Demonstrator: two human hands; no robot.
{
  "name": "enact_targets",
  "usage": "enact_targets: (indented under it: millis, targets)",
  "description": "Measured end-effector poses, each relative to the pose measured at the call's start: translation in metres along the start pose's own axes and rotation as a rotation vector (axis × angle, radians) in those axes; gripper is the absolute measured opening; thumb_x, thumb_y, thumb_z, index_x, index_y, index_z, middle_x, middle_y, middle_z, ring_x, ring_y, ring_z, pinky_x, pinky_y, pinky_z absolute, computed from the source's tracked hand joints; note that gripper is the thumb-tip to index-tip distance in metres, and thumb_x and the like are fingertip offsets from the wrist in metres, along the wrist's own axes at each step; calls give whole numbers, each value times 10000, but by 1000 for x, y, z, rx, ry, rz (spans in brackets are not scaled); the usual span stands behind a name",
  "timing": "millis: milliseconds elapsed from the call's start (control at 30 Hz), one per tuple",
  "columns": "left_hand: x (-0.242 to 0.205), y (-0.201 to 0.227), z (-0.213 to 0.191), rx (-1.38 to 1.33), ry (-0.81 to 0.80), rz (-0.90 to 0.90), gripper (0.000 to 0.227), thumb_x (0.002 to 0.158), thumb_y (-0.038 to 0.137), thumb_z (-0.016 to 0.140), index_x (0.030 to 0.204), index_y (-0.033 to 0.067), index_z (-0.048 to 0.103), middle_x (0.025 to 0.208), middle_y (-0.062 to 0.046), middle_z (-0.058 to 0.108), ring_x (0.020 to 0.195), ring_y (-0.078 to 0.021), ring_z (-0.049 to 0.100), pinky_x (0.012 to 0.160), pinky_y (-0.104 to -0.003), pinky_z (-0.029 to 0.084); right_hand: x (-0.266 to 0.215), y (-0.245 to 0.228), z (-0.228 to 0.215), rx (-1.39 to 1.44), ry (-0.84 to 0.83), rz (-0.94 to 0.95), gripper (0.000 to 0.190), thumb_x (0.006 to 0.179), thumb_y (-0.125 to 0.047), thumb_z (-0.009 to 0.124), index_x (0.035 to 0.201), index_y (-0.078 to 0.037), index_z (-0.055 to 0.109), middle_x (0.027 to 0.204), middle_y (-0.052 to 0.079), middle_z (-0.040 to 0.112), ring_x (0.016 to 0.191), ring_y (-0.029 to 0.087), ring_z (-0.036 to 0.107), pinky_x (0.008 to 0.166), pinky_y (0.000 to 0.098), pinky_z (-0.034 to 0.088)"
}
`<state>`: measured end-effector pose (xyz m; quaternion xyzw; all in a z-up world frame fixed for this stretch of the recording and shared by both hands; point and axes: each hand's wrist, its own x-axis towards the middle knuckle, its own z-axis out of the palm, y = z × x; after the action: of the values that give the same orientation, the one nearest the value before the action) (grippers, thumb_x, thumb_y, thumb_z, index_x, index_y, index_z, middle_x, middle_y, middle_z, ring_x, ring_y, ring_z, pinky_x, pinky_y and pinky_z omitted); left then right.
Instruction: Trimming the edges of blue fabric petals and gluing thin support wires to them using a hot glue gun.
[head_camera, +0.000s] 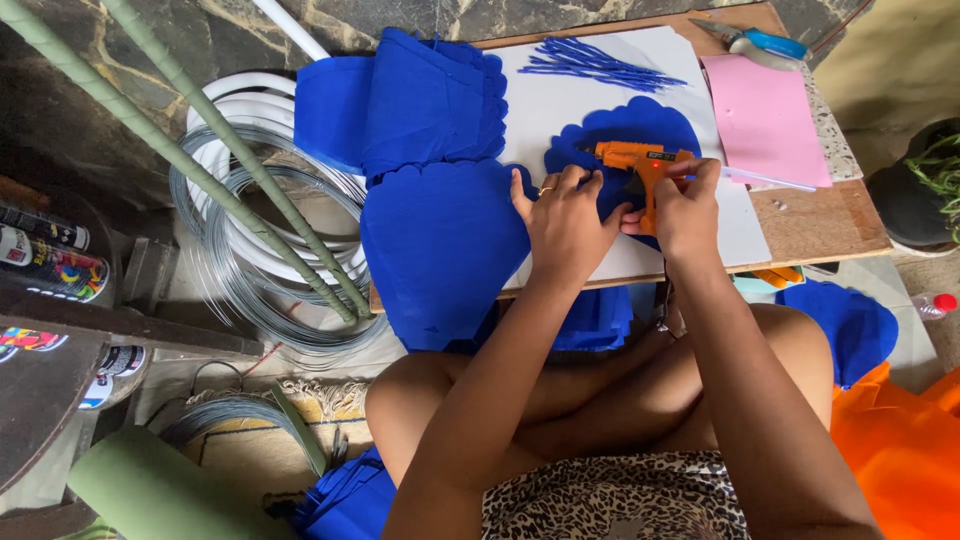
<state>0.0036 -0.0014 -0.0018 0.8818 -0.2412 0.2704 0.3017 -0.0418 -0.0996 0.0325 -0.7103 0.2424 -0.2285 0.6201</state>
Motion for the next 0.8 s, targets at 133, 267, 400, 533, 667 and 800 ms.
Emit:
enact_targets:
  millis: [133, 267, 400, 533, 667, 800]
  targets:
    - [0, 0, -1, -10, 15, 9, 383, 597, 356, 755, 867, 94, 685, 844, -38, 603, 821, -189, 592, 991, -590, 31, 0, 0, -1, -34, 4, -21, 176, 835, -14, 344, 1010, -27, 347, 906, 209, 435, 490, 193, 596, 431, 287, 576]
    - [-1, -1, 0, -15, 12, 1, 394, 595, 366, 752, 872, 95, 683, 852, -33, 597, 821, -187, 590, 988, -588, 45, 6, 11, -3, -74, 29, -54, 167, 818, -16, 375, 985, -26, 378, 871, 168, 426, 499, 167, 584, 422, 256, 550]
    - [0, 0, 0, -12, 26, -6, 400, 571, 352, 762, 867, 95, 682, 848, -32, 596, 823, -190, 589, 994, -596, 52, 4, 3, -1, -130, 26, -74, 168, 810, -28, 400, 977, -48, 394, 878, 174, 444, 497, 168, 582, 398, 259, 527]
    - [1, 3, -6, -20, 3, -10, 394, 590, 349, 756, 878, 92, 682, 854, -32, 597, 828, -185, 590, 989, -596, 52, 1, -2, 0, -177, 37, -81, 176, 804, -29, 412, 975, -66, 407, 872, 139, 444, 518, 148, 577, 430, 255, 519]
    - [2, 3, -8, -26, -5, -16, 387, 600, 354, 750, 873, 89, 683, 852, -38, 599, 829, -189, 593, 999, -593, 24, -14, -20, 3, -282, 53, -91, 164, 804, -82, 459, 956, -132, 421, 865, 111, 472, 620, 170, 547, 483, 279, 419]
    - [2, 3, -9, -34, -34, -28, 391, 623, 368, 736, 888, 86, 681, 858, -43, 601, 834, -186, 595, 991, -601, 9, -8, -11, -5, -281, 38, -129, 161, 814, -39, 458, 956, -106, 418, 883, 160, 500, 681, 216, 551, 548, 290, 448]
